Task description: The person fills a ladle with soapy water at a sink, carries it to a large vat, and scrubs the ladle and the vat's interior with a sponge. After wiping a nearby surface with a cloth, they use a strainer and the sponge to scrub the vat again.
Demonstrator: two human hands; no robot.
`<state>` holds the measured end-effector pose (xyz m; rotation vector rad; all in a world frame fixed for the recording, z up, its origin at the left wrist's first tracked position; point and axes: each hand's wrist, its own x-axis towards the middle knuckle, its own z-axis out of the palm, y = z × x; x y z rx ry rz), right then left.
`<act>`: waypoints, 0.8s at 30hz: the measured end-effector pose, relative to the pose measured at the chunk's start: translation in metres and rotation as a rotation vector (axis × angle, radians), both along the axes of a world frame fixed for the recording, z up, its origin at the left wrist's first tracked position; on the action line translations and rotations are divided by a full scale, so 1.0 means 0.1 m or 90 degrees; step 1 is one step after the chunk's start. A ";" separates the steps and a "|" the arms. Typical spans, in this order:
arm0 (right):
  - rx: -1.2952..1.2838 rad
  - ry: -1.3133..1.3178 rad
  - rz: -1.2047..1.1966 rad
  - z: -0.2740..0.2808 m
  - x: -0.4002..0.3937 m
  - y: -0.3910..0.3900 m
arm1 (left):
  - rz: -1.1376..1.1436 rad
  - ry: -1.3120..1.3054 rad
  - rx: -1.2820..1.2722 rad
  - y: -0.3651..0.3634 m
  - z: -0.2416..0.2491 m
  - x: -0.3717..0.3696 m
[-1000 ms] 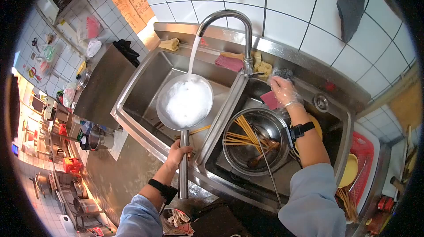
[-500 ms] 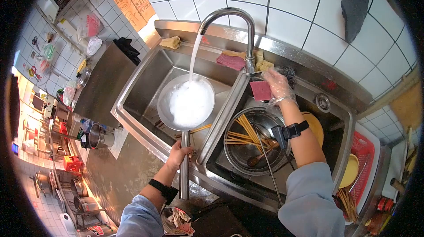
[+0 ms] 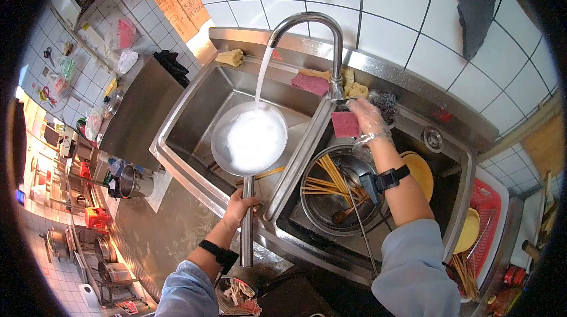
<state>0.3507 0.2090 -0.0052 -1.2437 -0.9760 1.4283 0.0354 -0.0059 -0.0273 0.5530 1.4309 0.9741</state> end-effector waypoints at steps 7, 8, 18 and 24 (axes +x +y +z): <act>-0.040 0.016 -0.025 0.20 -0.09 -0.13 | 0.004 -0.002 0.001 -0.01 -0.03 -0.01; -0.040 0.015 -0.025 0.19 -0.08 -0.12 | 0.004 -0.002 0.001 -0.01 -0.04 -0.01; -0.026 0.050 0.013 0.09 -0.06 -0.04 | -0.026 0.020 -0.010 -0.01 -0.04 -0.02; -0.025 0.090 0.004 0.03 -0.09 0.02 | -0.016 0.019 -0.008 -0.02 -0.04 -0.01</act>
